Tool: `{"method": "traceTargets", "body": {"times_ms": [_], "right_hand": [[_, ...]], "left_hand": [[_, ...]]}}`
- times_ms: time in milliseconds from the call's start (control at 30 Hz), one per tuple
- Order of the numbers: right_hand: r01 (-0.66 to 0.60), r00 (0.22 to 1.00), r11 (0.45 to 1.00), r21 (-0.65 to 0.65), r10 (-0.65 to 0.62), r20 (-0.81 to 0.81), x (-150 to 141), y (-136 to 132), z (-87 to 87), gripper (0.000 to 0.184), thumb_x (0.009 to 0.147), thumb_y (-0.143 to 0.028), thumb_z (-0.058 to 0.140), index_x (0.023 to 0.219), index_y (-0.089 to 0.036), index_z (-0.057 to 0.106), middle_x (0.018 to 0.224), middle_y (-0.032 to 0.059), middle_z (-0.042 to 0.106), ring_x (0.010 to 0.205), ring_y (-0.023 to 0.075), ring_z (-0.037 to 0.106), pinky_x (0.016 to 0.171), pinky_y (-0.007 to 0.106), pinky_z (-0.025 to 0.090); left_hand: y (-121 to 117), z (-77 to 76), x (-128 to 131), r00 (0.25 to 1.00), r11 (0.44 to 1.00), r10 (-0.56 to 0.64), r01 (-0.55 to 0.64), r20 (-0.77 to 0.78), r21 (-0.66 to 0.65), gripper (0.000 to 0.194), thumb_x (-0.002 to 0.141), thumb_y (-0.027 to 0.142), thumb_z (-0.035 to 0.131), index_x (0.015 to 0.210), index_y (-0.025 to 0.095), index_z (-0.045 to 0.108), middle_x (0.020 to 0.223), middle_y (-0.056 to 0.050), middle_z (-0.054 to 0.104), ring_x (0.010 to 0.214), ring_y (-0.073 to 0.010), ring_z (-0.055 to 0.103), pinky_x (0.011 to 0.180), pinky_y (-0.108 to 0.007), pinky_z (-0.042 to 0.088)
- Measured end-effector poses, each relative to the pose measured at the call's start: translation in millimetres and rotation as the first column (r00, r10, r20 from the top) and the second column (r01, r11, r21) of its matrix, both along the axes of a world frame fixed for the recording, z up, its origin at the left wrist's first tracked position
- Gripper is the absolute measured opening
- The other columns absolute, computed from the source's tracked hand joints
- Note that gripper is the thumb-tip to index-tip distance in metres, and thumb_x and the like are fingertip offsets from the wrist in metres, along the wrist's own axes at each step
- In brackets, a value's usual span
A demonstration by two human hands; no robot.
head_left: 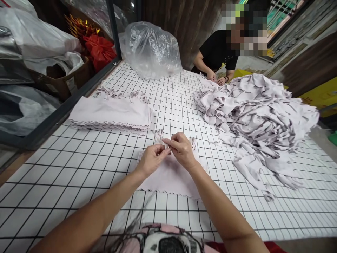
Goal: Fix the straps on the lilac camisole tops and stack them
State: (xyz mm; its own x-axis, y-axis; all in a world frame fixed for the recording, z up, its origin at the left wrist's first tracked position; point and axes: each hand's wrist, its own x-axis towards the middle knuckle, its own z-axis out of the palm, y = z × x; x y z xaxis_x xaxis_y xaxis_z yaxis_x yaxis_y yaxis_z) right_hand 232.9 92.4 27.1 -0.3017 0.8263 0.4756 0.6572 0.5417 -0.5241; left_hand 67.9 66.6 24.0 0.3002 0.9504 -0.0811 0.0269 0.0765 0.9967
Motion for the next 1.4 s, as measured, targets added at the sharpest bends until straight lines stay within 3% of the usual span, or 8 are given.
{"method": "traceTargets", "body": {"times_ms": [133, 267, 400, 500, 700, 800, 967, 1400], "right_hand": [[-0.014, 0.945, 0.969, -0.247, -0.068, -0.32, -2, -14, 7.3, 0.023, 0.092, -0.027, 0.051, 0.113, -0.026, 0.061, 0.095, 0.0057, 0.057, 0.083, 0.0161, 0.055, 0.073, 0.033, 0.049], [-0.184, 0.787, 0.681, -0.709, -0.33, -0.521, 3, -34, 13.2, 0.026, 0.09, -0.046, 0.055, 0.092, -0.02, 0.054, 0.088, 0.003, 0.06, 0.07, 0.0132, 0.058, 0.067, 0.031, 0.05], [-0.284, 0.734, 0.503, -0.816, -0.434, -0.523, 6, -46, 16.7, 0.036, 0.086, -0.055, 0.057, 0.088, -0.019, 0.058, 0.084, 0.0029, 0.06, 0.07, 0.0141, 0.059, 0.068, 0.032, 0.052], [-0.343, 0.671, 0.533, -0.774, -0.438, -0.599, 4, -43, 17.7, 0.032, 0.082, -0.048, 0.066, 0.095, -0.02, 0.058, 0.094, 0.0048, 0.064, 0.079, 0.0147, 0.062, 0.072, 0.031, 0.052], [-0.166, 0.686, 0.833, -0.528, -0.287, -0.668, 9, -32, 7.6, 0.03, 0.082, -0.037, 0.068, 0.106, -0.023, 0.057, 0.122, 0.0079, 0.058, 0.118, 0.0194, 0.053, 0.096, 0.035, 0.046], [-0.105, 0.753, 0.796, -0.596, -0.328, -0.571, 14, -37, 3.2, 0.022, 0.085, -0.04, 0.065, 0.094, -0.021, 0.06, 0.098, 0.005, 0.061, 0.093, 0.0165, 0.058, 0.081, 0.032, 0.048], [-0.277, 0.777, 0.685, -0.673, -0.253, -0.577, 6, -41, 12.1, 0.023, 0.085, -0.043, 0.064, 0.082, -0.021, 0.061, 0.08, 0.0015, 0.061, 0.074, 0.0134, 0.055, 0.071, 0.03, 0.046], [-0.227, 0.767, 0.685, -0.692, -0.312, -0.561, -15, -16, 14.7, 0.03, 0.073, -0.044, 0.076, 0.075, -0.017, 0.064, 0.071, -0.0007, 0.058, 0.064, 0.0097, 0.048, 0.063, 0.026, 0.041]], "left_hand": [[-1, 2.2, -1, 0.997, 0.994, -0.056, 0.06, 0.045, -0.089, 0.035, 0.084, 0.048, 0.062, 0.077, 0.015, 0.069, 0.083, -0.008, 0.072, 0.072, -0.015, 0.061, 0.066, -0.028, 0.046], [-8, 8.4, -2, 0.984, 0.975, -0.175, 0.179, 0.045, -0.132, 0.036, 0.085, 0.049, 0.06, 0.077, 0.015, 0.07, 0.076, -0.006, 0.069, 0.069, -0.0155, 0.06, 0.066, -0.029, 0.046], [-16, 15.0, 0, 0.969, 0.969, -0.242, 0.24, -0.043, -0.052, 0.037, 0.087, 0.045, 0.056, 0.064, 0.016, 0.06, 0.062, 0.0, 0.054, 0.063, -0.013, 0.051, 0.061, -0.027, 0.042], [-19, 19.6, 1, 0.958, 0.964, -0.265, 0.263, -0.11, -0.031, 0.036, 0.086, 0.042, 0.056, 0.059, 0.017, 0.054, 0.06, 0.002, 0.047, 0.057, -0.0114, 0.044, 0.056, -0.025, 0.038], [-12, 16.2, -1, 0.976, 0.972, -0.217, 0.218, 0.023, -0.093, 0.026, 0.082, 0.042, 0.063, 0.074, 0.017, 0.064, 0.078, -0.002, 0.062, 0.063, -0.0114, 0.05, 0.062, -0.027, 0.044], [-5, 7.7, -3, 0.993, 0.982, -0.105, 0.112, 0.052, -0.155, 0.029, 0.08, 0.044, 0.066, 0.088, 0.017, 0.07, 0.082, -0.004, 0.065, 0.068, -0.0127, 0.054, 0.063, -0.027, 0.044], [4, 0.6, -8, 0.994, 0.977, -0.058, 0.075, 0.092, -0.198, 0.037, 0.083, 0.052, 0.06, 0.087, 0.017, 0.07, 0.096, -0.007, 0.066, 0.085, -0.016, 0.058, 0.068, -0.027, 0.045], [12, -1.6, -12, 0.976, 0.977, -0.024, 0.069, 0.218, -0.201, 0.039, 0.086, 0.049, 0.06, 0.114, 0.022, 0.069, 0.122, -0.008, 0.063, 0.11, -0.0229, 0.055, 0.088, -0.034, 0.047]]}}
